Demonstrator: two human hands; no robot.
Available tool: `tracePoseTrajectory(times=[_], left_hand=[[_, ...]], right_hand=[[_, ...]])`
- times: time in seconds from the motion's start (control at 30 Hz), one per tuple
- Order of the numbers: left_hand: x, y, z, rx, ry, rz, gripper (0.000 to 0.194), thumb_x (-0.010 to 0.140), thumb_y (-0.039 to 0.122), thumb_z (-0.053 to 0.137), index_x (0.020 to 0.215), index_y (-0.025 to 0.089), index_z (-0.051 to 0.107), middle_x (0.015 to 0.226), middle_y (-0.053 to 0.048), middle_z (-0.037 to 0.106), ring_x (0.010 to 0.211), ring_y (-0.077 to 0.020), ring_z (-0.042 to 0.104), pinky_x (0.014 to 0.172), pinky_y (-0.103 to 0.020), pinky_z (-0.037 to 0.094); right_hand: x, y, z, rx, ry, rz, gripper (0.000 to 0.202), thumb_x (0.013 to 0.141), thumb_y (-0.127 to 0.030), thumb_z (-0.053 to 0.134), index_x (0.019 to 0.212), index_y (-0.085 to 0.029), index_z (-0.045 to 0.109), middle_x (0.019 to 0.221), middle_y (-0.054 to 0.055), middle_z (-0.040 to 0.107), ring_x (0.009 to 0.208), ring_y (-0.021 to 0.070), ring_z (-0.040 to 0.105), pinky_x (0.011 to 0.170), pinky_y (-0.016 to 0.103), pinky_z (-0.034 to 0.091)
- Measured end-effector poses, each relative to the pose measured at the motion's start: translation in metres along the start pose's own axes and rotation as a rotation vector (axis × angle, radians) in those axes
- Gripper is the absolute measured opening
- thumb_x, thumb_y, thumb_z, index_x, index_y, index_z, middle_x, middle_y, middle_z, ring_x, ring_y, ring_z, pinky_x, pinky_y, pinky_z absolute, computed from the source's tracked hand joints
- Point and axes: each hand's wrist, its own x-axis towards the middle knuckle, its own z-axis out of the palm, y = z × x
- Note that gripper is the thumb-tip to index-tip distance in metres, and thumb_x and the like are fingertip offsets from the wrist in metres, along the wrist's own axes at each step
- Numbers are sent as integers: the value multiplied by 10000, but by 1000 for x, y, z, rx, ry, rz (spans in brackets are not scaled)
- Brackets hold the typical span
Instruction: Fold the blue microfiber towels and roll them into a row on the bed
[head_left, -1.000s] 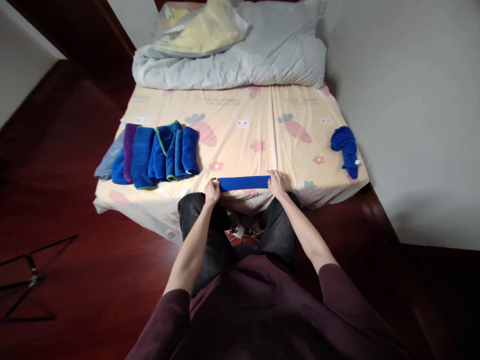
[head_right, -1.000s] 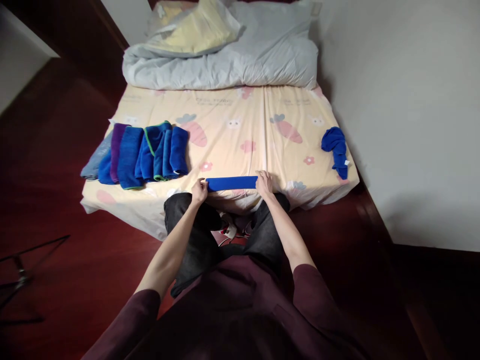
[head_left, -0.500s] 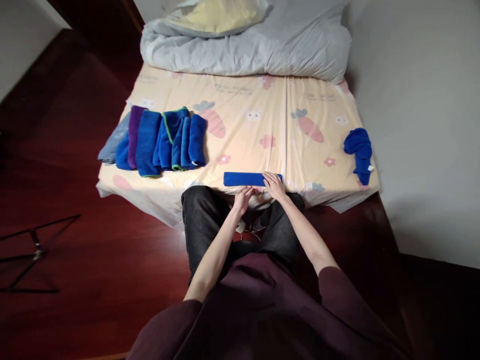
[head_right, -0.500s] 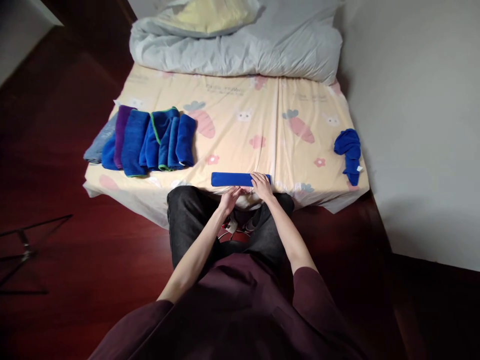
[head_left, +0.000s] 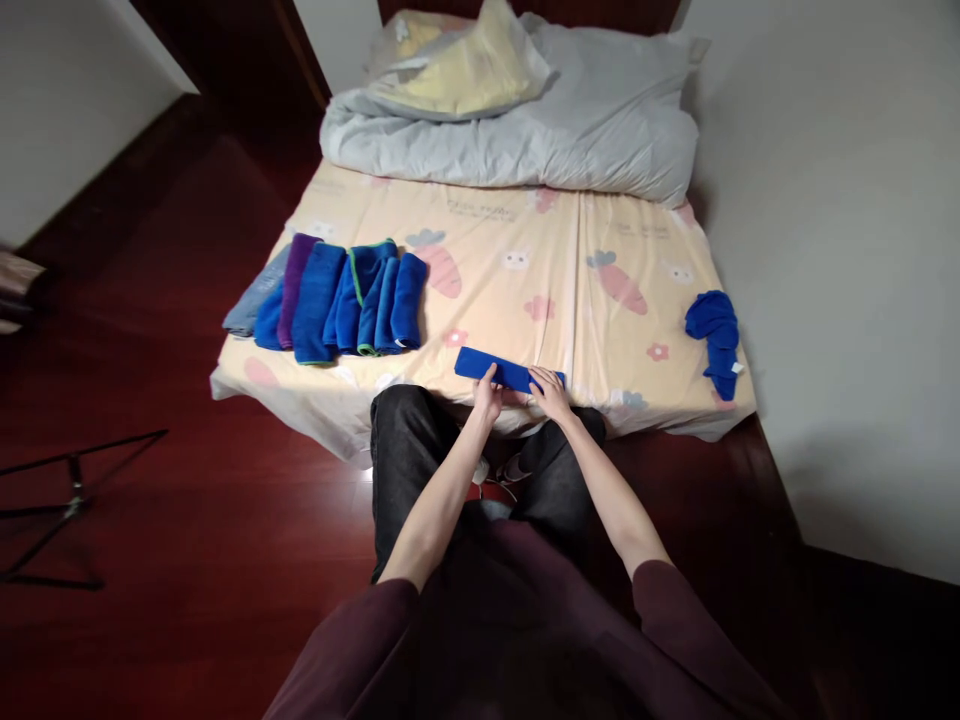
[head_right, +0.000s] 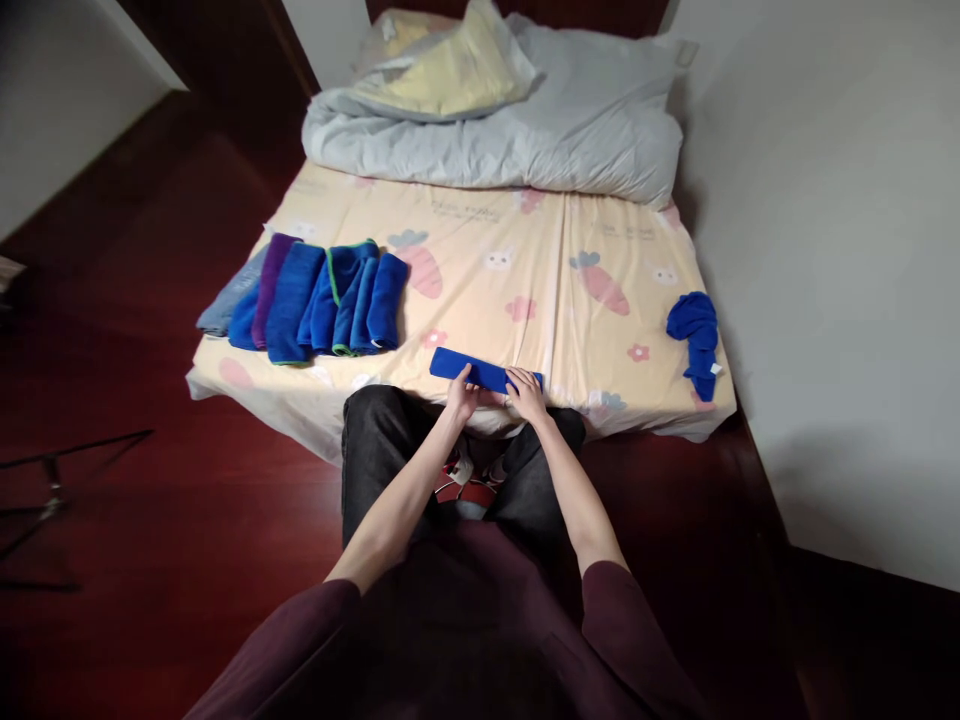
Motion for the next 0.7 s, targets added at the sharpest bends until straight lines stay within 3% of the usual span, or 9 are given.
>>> tracePoseTrajectory(times=[0.2, 0.33, 0.4, 0.57, 0.7], left_hand=[[-15, 24, 24, 189, -92, 157, 522, 647, 301, 957, 1054, 204, 646, 1028, -34, 717, 954, -170, 674, 845, -291, 526], [-30, 46, 42, 342, -343, 260, 609, 616, 366, 973, 1104, 193, 653, 1085, -64, 721, 995, -211, 681, 908, -363, 543], [-37, 60, 52, 441, -456, 328, 575, 623, 397, 966, 1058, 166, 670, 1059, -78, 727, 969, -220, 680, 913, -374, 549], [-50, 110, 65, 739, -569, 481, 482, 678, 459, 926, 962, 145, 694, 993, -86, 731, 910, -230, 671, 874, -378, 562], [-49, 160, 64, 903, -609, 615, 476, 692, 480, 904, 958, 147, 693, 946, -67, 726, 874, -229, 665, 844, -378, 569]], right_hand=[[4, -4, -24, 110, -8, 27, 497, 862, -232, 718, 1355, -164, 707, 1413, 155, 695, 1339, 275, 651, 1197, 449, 477], [14, -26, -44, 57, -8, 80, 834, 746, -292, 864, 1515, -189, 558, 1437, 166, 666, 1314, 319, 657, 1137, 489, 518], [24, -43, -48, 19, 4, 79, 899, 705, -341, 910, 1515, -192, 549, 1372, 171, 690, 1284, 338, 662, 1096, 493, 537], [57, -88, -30, -9, 50, 55, 583, 670, -370, 928, 1172, -161, 717, 1095, 136, 723, 1051, 320, 719, 933, 425, 588], [86, -119, -6, 60, 94, 29, 524, 685, -386, 909, 1119, -181, 699, 1083, 124, 719, 1059, 331, 711, 954, 451, 579]])
